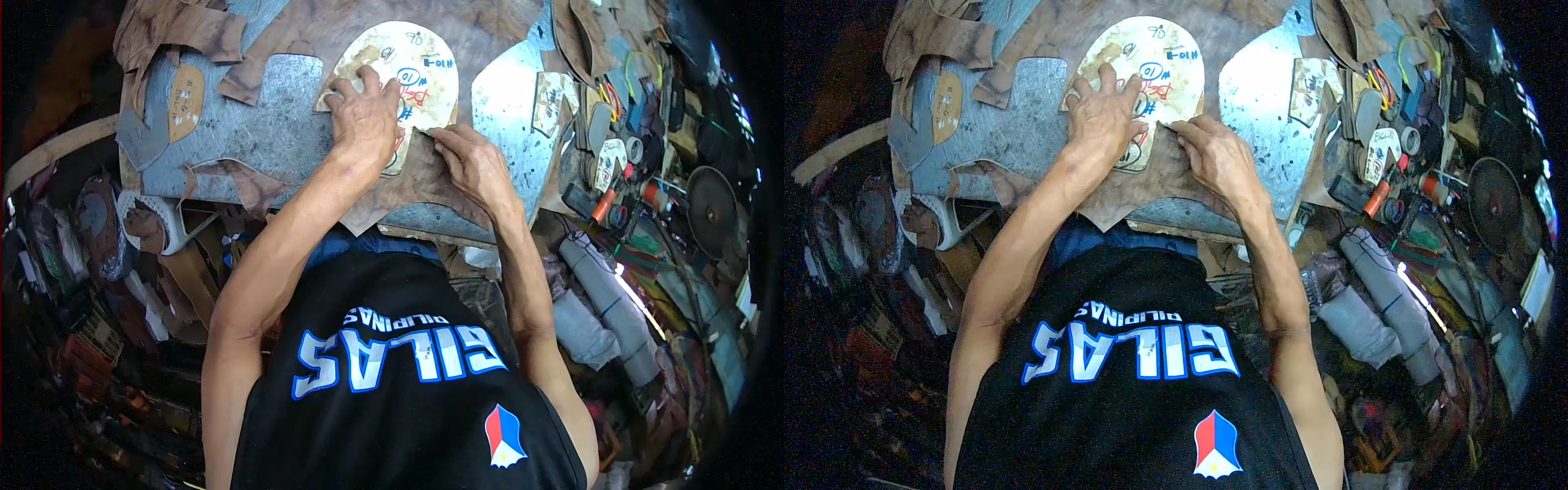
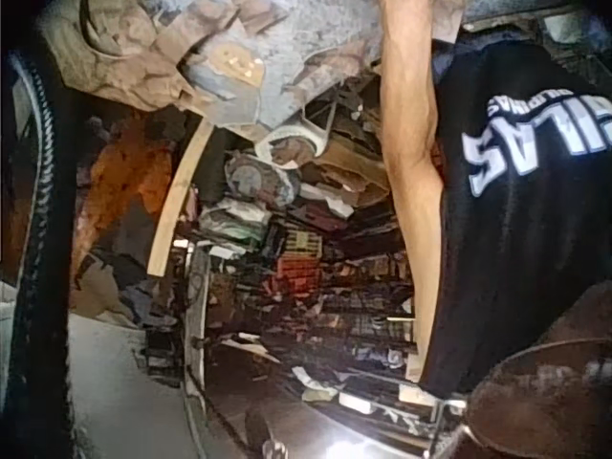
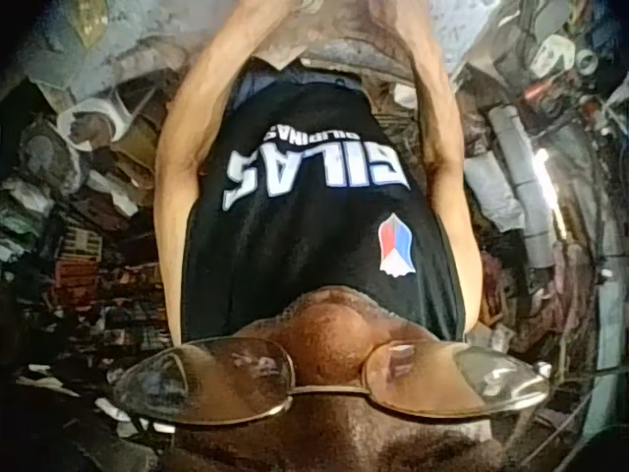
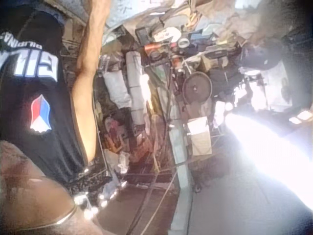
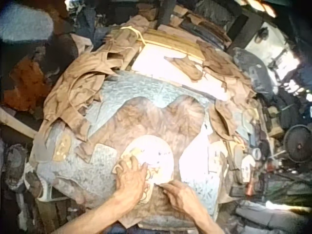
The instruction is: The worker marks and cuts leather patterns using templates for shoe manufacturing.
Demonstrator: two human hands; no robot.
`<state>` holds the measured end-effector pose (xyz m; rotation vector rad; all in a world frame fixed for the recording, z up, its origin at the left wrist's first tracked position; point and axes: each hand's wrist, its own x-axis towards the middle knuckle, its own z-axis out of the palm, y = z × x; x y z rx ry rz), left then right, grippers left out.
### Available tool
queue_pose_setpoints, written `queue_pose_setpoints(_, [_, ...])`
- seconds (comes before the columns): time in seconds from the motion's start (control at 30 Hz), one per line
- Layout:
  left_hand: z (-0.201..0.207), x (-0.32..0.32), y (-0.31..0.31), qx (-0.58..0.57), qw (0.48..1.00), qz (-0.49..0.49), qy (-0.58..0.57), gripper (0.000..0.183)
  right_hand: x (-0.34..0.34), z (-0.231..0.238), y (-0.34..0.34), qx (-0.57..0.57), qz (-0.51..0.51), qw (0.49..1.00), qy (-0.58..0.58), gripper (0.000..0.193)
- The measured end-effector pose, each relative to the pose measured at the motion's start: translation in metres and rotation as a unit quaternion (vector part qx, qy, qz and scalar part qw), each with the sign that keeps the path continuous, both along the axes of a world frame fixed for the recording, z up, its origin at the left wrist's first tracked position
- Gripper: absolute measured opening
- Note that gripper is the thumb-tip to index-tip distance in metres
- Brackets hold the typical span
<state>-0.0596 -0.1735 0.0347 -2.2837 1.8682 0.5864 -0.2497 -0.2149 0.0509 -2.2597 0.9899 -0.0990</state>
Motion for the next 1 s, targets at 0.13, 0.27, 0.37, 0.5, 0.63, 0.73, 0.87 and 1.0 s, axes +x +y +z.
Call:
queue_pose_setpoints(0.13, [0.001,-0.001,-0.001,0.006,1.0,0.004,-0.005,0.067,-0.002,-0.003,-0.003,-0.002,0.014,1.0,0.0,0.024])
queue_pose_setpoints(0.27, [0.0,-0.002,-0.001,0.006,1.0,0.006,-0.005,0.068,-0.002,-0.002,-0.006,0.003,0.021,1.0,0.0,0.024])
queue_pose_setpoints(0.37, [-0.001,-0.003,-0.003,0.006,1.0,0.005,-0.014,0.068,-0.001,-0.001,-0.006,0.008,0.022,1.0,-0.001,0.024])
queue_pose_setpoints(0.5, [0.001,-0.004,-0.004,0.01,1.0,0.001,-0.007,0.067,0.001,-0.001,-0.01,0.016,0.029,0.999,0.021,0.025])
queue_pose_setpoints(0.63, [0.0,-0.003,-0.003,0.005,1.0,0.008,-0.008,0.067,0.003,-0.006,-0.011,0.013,0.06,0.997,0.053,0.025])
queue_pose_setpoints(0.73, [0.001,-0.004,-0.004,0.017,1.0,0.016,0.002,0.067,0.001,-0.004,-0.011,0.018,0.053,0.996,0.07,0.025])
queue_pose_setpoints(0.87, [0.001,-0.005,-0.005,0.029,0.999,0.017,0.01,0.067,-0.008,0.0,-0.009,0.007,0.047,0.994,0.101,0.025])
queue_pose_setpoints(1.0, [0.0,-0.006,-0.006,0.04,0.999,0.02,0.011,0.068,-0.016,0.001,-0.006,0.006,0.039,0.995,0.091,0.027])
